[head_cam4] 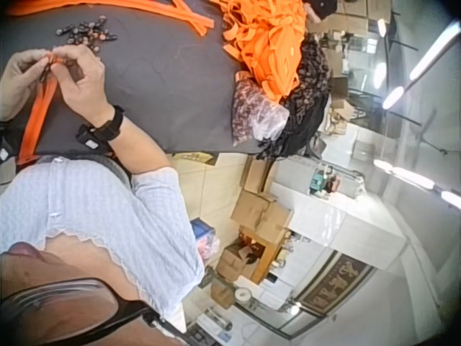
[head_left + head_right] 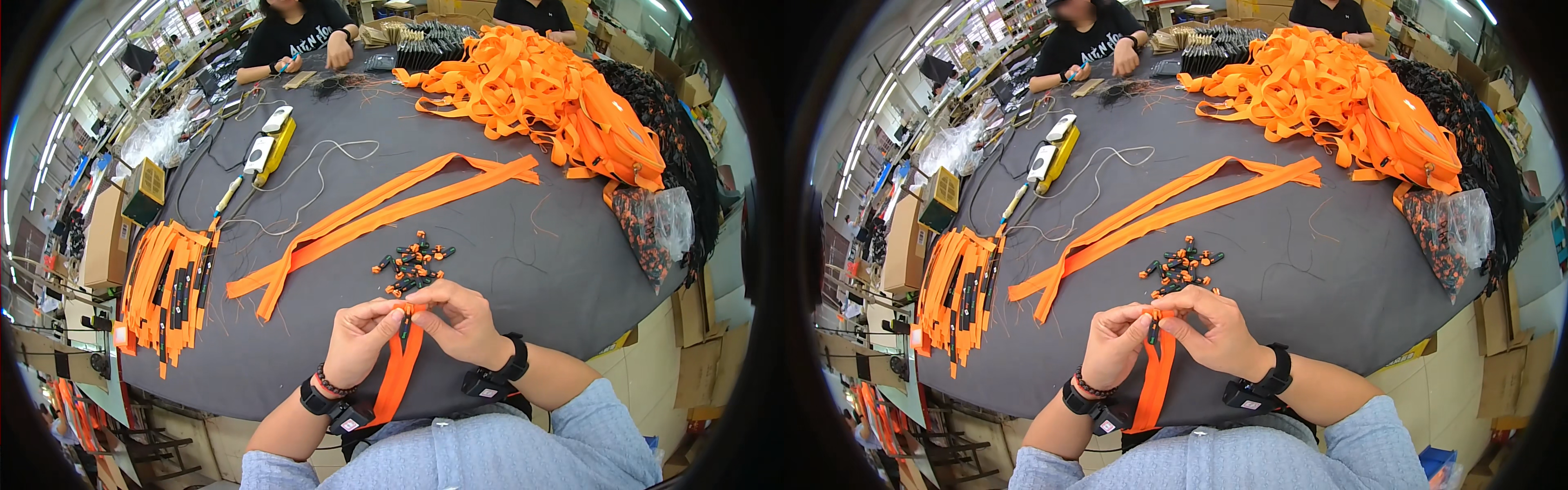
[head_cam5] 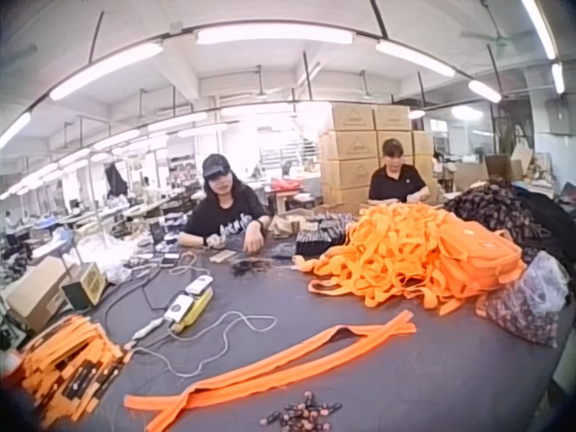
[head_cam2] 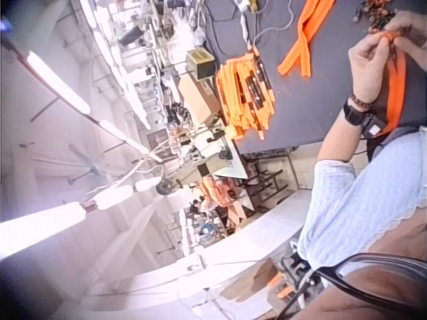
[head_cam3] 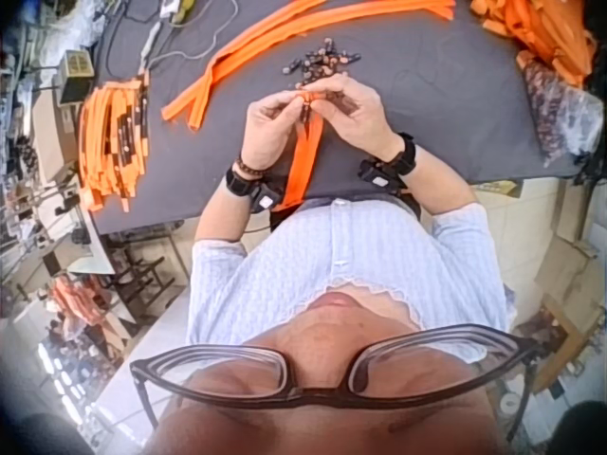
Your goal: Assembling black plastic components onto orange leather or fabric straps at a work table.
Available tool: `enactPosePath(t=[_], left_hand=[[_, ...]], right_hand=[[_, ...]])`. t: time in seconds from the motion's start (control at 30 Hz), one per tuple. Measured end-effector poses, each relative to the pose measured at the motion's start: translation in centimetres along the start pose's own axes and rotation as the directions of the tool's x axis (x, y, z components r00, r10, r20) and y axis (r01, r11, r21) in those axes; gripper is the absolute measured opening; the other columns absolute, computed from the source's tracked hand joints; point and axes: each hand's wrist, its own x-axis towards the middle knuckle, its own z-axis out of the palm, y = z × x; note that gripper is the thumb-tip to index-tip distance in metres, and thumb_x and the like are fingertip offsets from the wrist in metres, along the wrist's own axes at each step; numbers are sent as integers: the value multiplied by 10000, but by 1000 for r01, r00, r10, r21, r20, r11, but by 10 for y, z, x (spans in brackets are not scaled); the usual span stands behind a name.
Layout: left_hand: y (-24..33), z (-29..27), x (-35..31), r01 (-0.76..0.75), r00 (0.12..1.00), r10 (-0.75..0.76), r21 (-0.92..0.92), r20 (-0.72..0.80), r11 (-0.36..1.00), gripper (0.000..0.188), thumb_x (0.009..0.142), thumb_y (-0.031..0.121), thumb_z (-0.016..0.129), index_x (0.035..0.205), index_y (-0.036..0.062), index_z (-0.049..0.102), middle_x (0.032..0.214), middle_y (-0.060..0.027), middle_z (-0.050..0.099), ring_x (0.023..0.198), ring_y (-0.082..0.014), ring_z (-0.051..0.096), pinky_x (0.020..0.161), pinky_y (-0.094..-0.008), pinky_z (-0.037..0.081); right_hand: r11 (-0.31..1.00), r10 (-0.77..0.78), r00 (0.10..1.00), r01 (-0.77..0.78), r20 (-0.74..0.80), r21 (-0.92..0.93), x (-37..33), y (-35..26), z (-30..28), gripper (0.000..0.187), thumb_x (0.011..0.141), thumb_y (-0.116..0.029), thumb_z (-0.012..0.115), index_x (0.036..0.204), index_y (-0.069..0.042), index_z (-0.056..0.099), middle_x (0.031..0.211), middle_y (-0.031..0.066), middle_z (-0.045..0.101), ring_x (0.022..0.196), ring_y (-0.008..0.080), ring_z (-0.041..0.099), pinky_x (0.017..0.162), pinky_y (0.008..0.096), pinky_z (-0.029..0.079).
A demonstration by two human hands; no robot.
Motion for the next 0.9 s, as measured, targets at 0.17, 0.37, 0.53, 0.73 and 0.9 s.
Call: enactPosePath(t=[0.17,0.37,0.53,0.73,0.9], left_hand=[[0,2,0,8,1000,-9,-30,-18,1000,173,919,11,592,1067,-31,670,973,-59,671,900,-101,606,824,-239,481],[-1,2,-1,14,1000,-15,-41,-17,999,167,914,6,597,1058,-30,676,954,-54,666,879,-93,599,800,-232,479],[-2,2,-1,26,999,-26,-13,-19,1000,156,906,-4,604,1038,-26,686,897,-44,653,824,-88,589,755,-229,476],[-8,-4,3,14,1000,-13,-17,17,1000,146,911,14,607,1030,-10,688,903,-58,666,825,-102,608,774,-232,478],[-12,-5,3,23,999,-25,-70,-22,997,157,935,33,572,1059,-1,662,1022,-81,672,923,-125,617,843,-269,476]], right_hand=[[998,-35,999,35,17,-43,0,1,-2,182,872,-57,662,1052,-33,659,884,65,647,783,144,619,721,255,486],[1000,-11,1000,11,-12,7,0,3,1,147,863,-21,659,1010,-21,663,882,72,651,787,144,622,725,258,488],[992,51,999,-51,9,116,-4,7,2,117,869,49,626,977,10,650,921,82,621,829,130,592,743,244,477],[980,85,996,-86,14,177,-3,15,2,86,883,8,629,966,4,650,907,60,613,838,116,590,742,251,480],[959,125,991,-109,-43,263,0,6,5,152,885,-14,638,1037,-8,643,931,50,607,858,114,586,756,261,487]])
